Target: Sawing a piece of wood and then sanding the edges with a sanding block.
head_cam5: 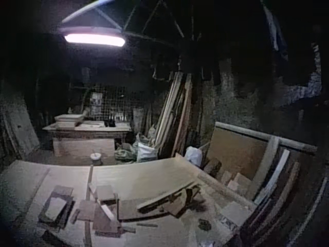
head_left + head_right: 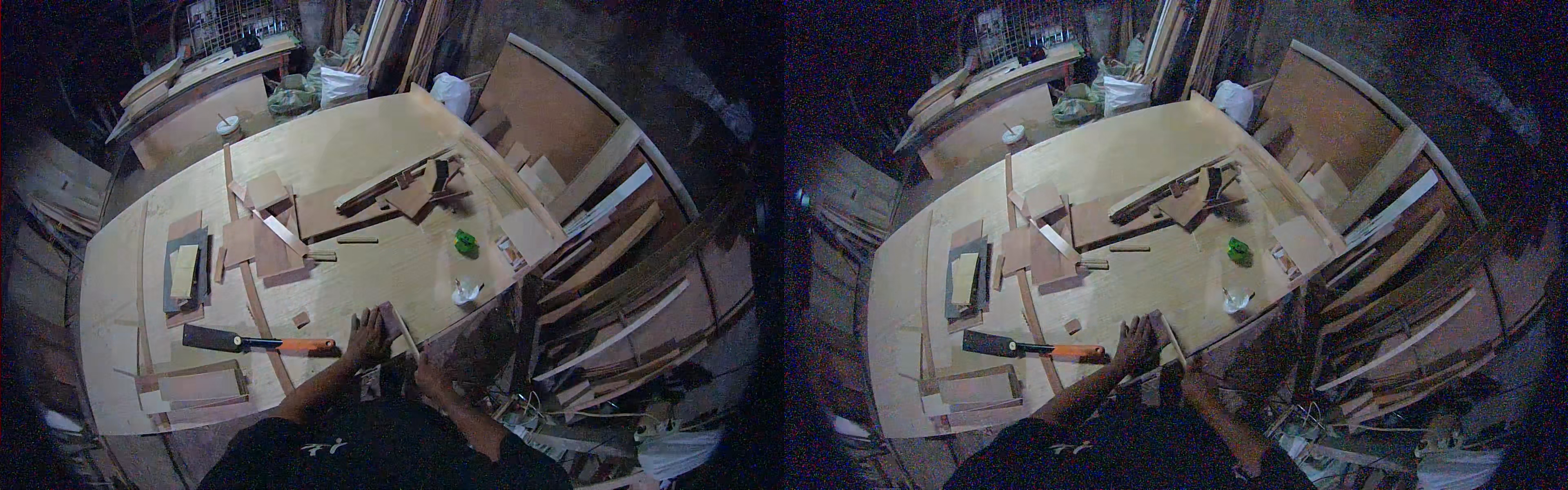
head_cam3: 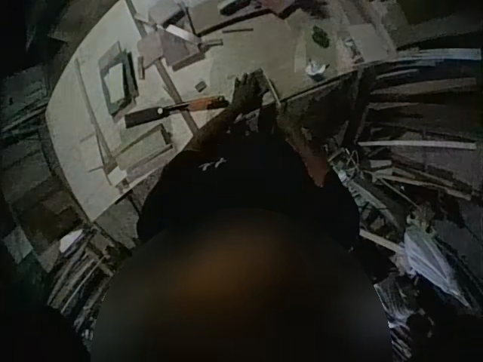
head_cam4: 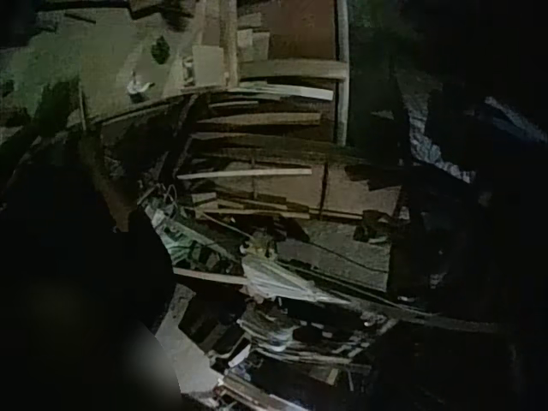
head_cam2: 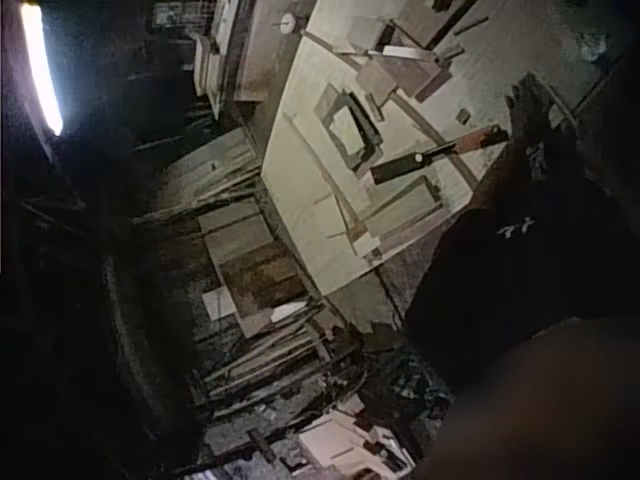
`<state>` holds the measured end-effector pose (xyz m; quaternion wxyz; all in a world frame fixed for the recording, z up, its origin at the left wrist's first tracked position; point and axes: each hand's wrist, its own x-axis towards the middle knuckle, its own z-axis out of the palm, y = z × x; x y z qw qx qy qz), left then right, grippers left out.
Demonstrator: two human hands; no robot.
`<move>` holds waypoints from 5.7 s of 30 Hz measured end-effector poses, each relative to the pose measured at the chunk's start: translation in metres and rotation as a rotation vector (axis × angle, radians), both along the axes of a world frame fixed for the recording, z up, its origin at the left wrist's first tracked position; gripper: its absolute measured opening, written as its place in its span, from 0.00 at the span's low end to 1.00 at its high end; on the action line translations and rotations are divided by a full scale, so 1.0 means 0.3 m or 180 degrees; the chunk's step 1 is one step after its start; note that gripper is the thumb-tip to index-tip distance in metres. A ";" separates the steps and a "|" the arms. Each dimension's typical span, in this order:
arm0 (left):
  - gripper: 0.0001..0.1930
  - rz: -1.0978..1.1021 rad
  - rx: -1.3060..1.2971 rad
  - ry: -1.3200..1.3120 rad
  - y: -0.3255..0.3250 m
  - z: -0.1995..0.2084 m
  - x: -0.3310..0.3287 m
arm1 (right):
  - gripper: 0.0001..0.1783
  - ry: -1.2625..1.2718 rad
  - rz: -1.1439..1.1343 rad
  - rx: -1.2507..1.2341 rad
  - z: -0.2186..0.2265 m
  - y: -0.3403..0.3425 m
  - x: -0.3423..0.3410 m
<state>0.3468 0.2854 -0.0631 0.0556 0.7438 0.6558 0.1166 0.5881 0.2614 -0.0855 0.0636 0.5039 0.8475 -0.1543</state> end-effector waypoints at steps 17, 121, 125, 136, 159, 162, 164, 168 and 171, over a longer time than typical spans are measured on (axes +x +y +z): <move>0.40 -0.0045 0.0247 -0.0266 0.085 0.048 -0.038 | 0.25 0.0075 0.0336 0.0939 0.104 0.231 -0.229; 0.38 0.0346 0.0083 -0.0463 0.102 0.158 -0.048 | 0.20 0.0429 -0.0116 0.0097 -0.007 0.183 -0.123; 0.39 0.0320 0.0009 -0.0467 0.095 0.161 -0.044 | 0.23 0.1105 0.0519 0.1080 -0.025 0.082 0.027; 0.37 0.0219 0.0175 -0.0606 0.146 0.184 0.007 | 0.25 0.0317 -0.0127 0.0075 0.078 0.771 -0.528; 0.38 0.0357 -0.0042 -0.0350 0.111 0.129 -0.027 | 0.22 0.0885 0.0072 -0.0020 0.111 0.685 -0.578; 0.39 0.0290 0.0048 -0.0476 0.137 0.132 -0.012 | 0.22 0.0625 -0.0207 -0.0219 0.128 0.785 -0.639; 0.39 0.0423 0.0088 -0.0638 0.123 0.146 -0.019 | 0.22 0.0635 -0.0241 -0.0255 0.114 0.754 -0.632; 0.39 0.0533 0.0090 -0.0576 0.070 0.132 -0.066 | 0.27 0.0559 -0.0046 -0.0613 0.199 0.435 -0.451; 0.39 0.0555 0.0077 -0.0609 0.060 0.152 -0.054 | 0.25 0.0082 -0.1528 -0.1645 0.434 0.206 -0.270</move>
